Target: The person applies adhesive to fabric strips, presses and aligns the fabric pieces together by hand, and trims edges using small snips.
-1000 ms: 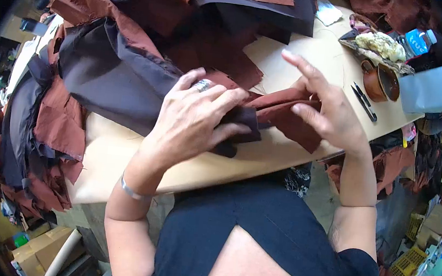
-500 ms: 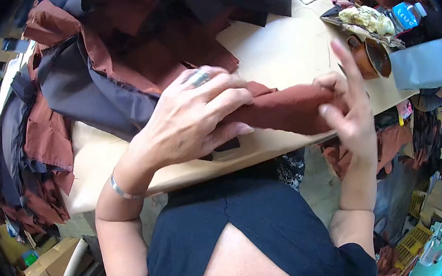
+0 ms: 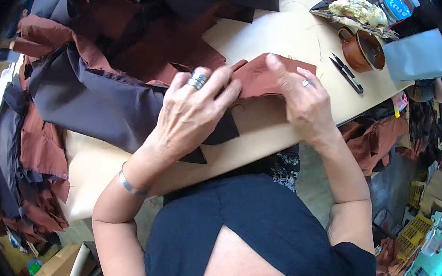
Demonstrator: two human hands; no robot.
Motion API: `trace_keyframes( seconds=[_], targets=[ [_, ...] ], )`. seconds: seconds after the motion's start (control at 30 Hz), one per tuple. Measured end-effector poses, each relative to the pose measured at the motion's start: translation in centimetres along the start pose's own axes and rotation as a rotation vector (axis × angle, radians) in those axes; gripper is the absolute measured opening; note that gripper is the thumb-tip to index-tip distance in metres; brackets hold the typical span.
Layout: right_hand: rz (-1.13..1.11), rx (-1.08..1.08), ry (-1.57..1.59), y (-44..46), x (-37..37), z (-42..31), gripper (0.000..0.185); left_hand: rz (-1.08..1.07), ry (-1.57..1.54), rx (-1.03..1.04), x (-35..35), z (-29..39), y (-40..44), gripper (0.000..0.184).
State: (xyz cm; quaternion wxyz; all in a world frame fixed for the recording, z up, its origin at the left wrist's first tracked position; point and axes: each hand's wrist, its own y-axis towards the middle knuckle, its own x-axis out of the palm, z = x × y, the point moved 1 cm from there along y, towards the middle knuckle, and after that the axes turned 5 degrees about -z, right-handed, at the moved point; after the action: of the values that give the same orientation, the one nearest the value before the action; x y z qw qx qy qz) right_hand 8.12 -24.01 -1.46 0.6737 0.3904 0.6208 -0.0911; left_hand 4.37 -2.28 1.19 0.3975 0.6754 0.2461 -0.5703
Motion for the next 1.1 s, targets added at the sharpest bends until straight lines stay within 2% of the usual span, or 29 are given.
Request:
trace_keyframes(
  seconds=[0.03,0.17,0.27,0.4,0.5,0.63,0.7,0.77,0.9,1.03,1.1],
  targets=[
    [0.021,0.008,-0.009,0.0,-0.3,0.6,0.061,-0.085,0.016,0.014,0.2,0.0,-0.2,0.027],
    [0.004,0.063,-0.072,-1.5,-2.3,4.2,0.066,-0.101,0.013,-0.033,0.1,-1.2,-1.2,0.025],
    [0.002,0.229,-0.071,-3.6,-3.3,7.3,0.068,-0.201,0.086,-0.070,-0.1,-1.5,-2.1,0.027],
    [-0.097,0.393,-0.315,-5.9,-3.0,9.0,0.067,-0.139,0.184,-0.047,-0.1,-0.4,-1.7,0.037],
    [-0.104,0.446,-0.218,-6.3,-2.3,9.0,0.061,-0.044,0.229,0.115,0.4,0.7,-0.7,0.042],
    [-0.059,0.532,-0.031,-6.1,-3.3,9.0,0.057,-0.053,0.122,0.265,2.6,2.1,1.2,0.033],
    [-0.027,0.493,0.003,-6.4,-3.2,9.1,0.057,-0.065,0.113,0.264,2.9,2.1,1.7,0.030],
    [0.000,0.604,0.156,-6.5,-4.2,8.2,0.057,-0.146,0.067,0.246,2.7,2.1,2.0,0.027],
    [0.045,0.730,0.527,-6.1,-5.5,6.0,0.060,-0.117,-0.150,0.120,2.5,1.5,2.3,0.022],
    [-0.085,0.527,0.326,-6.5,-4.7,5.1,0.068,-0.118,-0.127,0.124,2.5,1.7,2.4,0.021],
    [-0.119,0.566,0.376,-6.1,-5.4,4.4,0.070,-0.124,-0.113,0.125,2.5,1.7,2.4,0.021]
  ],
)
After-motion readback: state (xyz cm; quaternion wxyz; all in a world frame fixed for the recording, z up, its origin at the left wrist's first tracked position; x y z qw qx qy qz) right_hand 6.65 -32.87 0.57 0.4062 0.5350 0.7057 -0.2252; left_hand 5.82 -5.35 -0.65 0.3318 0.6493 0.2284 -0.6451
